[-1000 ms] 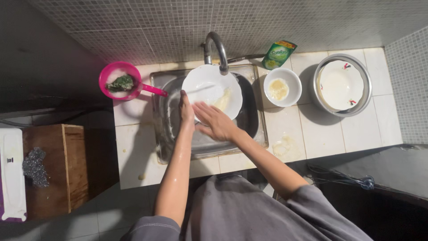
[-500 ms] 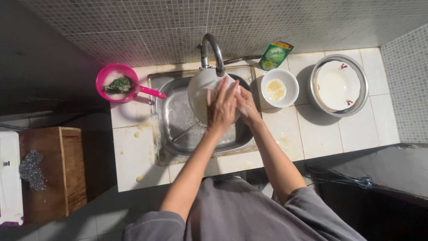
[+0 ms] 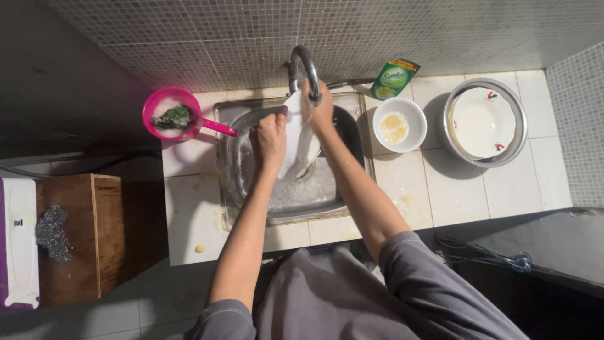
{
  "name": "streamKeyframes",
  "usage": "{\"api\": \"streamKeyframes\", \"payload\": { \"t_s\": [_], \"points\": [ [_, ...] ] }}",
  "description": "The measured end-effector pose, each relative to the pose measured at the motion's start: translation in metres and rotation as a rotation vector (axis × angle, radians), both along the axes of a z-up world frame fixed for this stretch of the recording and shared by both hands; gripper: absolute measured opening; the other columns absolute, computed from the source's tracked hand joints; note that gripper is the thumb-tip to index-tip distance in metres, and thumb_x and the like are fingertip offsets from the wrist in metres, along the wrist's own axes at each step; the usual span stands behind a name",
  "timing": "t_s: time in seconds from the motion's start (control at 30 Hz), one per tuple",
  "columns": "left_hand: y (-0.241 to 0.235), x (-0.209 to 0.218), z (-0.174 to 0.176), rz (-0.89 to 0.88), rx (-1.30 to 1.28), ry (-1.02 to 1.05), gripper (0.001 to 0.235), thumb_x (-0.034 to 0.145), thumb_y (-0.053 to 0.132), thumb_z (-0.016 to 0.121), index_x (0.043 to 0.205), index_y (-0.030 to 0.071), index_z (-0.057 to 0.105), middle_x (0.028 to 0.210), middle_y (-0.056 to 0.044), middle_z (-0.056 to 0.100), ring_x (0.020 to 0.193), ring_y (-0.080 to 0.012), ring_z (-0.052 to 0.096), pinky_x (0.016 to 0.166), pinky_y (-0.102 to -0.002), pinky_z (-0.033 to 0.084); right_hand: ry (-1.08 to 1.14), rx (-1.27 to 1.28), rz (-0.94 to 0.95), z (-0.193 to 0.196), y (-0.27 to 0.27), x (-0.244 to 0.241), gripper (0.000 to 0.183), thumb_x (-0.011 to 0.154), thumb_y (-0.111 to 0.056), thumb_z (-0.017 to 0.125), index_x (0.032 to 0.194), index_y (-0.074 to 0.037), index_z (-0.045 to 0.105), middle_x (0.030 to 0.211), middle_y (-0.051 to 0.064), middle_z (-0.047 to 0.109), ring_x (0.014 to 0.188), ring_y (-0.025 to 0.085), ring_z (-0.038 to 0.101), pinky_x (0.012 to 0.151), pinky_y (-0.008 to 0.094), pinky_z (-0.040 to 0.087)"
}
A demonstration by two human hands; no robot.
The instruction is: The person washes several white bowls and a metal ladle in a kitchen sink using running water and a pink scrubbing tool. They rinse each item thoroughly and place the cleaned bowls into a metal basin on the countertop. The person finishes by rinsing their hands and turning off the tap.
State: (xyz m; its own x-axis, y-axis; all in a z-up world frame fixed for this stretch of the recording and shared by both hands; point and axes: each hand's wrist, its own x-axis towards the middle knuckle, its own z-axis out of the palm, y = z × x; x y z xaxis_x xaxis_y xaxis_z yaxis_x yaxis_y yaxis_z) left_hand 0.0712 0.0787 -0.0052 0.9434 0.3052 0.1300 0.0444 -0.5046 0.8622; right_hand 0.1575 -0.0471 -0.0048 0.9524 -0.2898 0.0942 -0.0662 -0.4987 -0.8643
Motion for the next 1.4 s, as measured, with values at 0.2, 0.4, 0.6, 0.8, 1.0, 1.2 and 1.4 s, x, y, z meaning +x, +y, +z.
{"api": "streamKeyframes", "payload": {
  "t_s": [0.2,0.4,0.6,0.8,1.0,1.2,1.4],
  "points": [
    [0.008,0.012,0.003,0.173,-0.245,-0.037,0.061,0.110,0.044,0.047,0.075,-0.003,0.058,0.062,-0.017,0.057,0.057,-0.0206,0.051,0.053,-0.041,0.039,-0.474,-0.427,0.467,0.038,0.027,-0.083,0.040,0.101,-0.019,0.059,0.141,-0.011,0.062,0.155,0.018,0.049,0.148,0.042,0.041,0.123,0.054,0.032],
    [0.016,-0.005,-0.010,0.286,-0.438,0.005,0.065,0.108,0.048,0.051,0.068,-0.003,0.051,0.057,-0.011,0.043,0.057,-0.0158,0.039,0.053,-0.040,0.031,-0.368,-0.295,0.257,0.002,-0.025,-0.132,0.057,0.107,-0.029,0.046,0.155,0.001,0.048,0.164,0.030,0.031,0.150,0.045,0.032,0.121,0.055,0.024],
    [0.007,-0.005,-0.095,0.312,-0.310,0.286,0.069,0.105,0.057,0.050,0.074,-0.004,0.063,0.067,-0.017,0.061,0.065,-0.0284,0.056,0.065,-0.045,0.043,0.236,0.675,0.033,-0.025,-0.091,-0.062,0.052,0.106,-0.042,0.052,0.113,0.007,0.069,0.103,0.013,0.072,0.089,0.019,0.064,0.081,0.038,0.054],
    [-0.033,0.020,-0.160,0.193,-0.418,-0.055,0.058,0.108,0.054,0.048,0.107,0.001,0.072,0.097,-0.018,0.073,0.088,-0.0358,0.067,0.075,-0.048,0.050,0.053,-0.018,-0.064,0.020,-0.103,-0.084,0.054,0.108,-0.045,0.049,0.087,0.002,0.066,0.067,0.010,0.054,0.066,0.015,0.047,0.065,0.032,0.044],
    [-0.030,0.013,-0.079,-0.005,-0.252,0.285,0.060,0.109,0.051,0.054,0.093,-0.003,0.074,0.078,-0.021,0.068,0.070,-0.0298,0.065,0.068,-0.044,0.047,-0.108,-0.234,0.027,0.006,-0.104,-0.045,0.036,0.106,-0.031,0.053,0.110,0.003,0.063,0.099,0.023,0.068,0.089,0.040,0.063,0.078,0.049,0.049],
    [-0.044,0.005,-0.053,0.209,-0.750,0.042,0.055,0.102,0.049,0.054,0.112,-0.001,0.073,0.101,-0.012,0.075,0.089,-0.0221,0.070,0.076,-0.037,0.055,-0.115,-0.435,0.380,0.029,-0.008,-0.098,0.045,0.099,-0.028,0.056,0.140,-0.010,0.061,0.123,0.014,0.066,0.120,0.035,0.059,0.110,0.053,0.040],
    [-0.014,-0.017,-0.081,0.482,-1.172,0.177,0.057,0.103,0.052,0.050,0.125,0.002,0.064,0.124,-0.009,0.070,0.111,-0.0255,0.069,0.093,-0.039,0.057,-0.412,-0.494,0.280,0.005,-0.048,-0.151,0.049,0.100,-0.026,0.053,0.147,-0.019,0.056,0.164,0.019,0.034,0.154,0.033,0.029,0.127,0.049,0.017]
  ]
}}
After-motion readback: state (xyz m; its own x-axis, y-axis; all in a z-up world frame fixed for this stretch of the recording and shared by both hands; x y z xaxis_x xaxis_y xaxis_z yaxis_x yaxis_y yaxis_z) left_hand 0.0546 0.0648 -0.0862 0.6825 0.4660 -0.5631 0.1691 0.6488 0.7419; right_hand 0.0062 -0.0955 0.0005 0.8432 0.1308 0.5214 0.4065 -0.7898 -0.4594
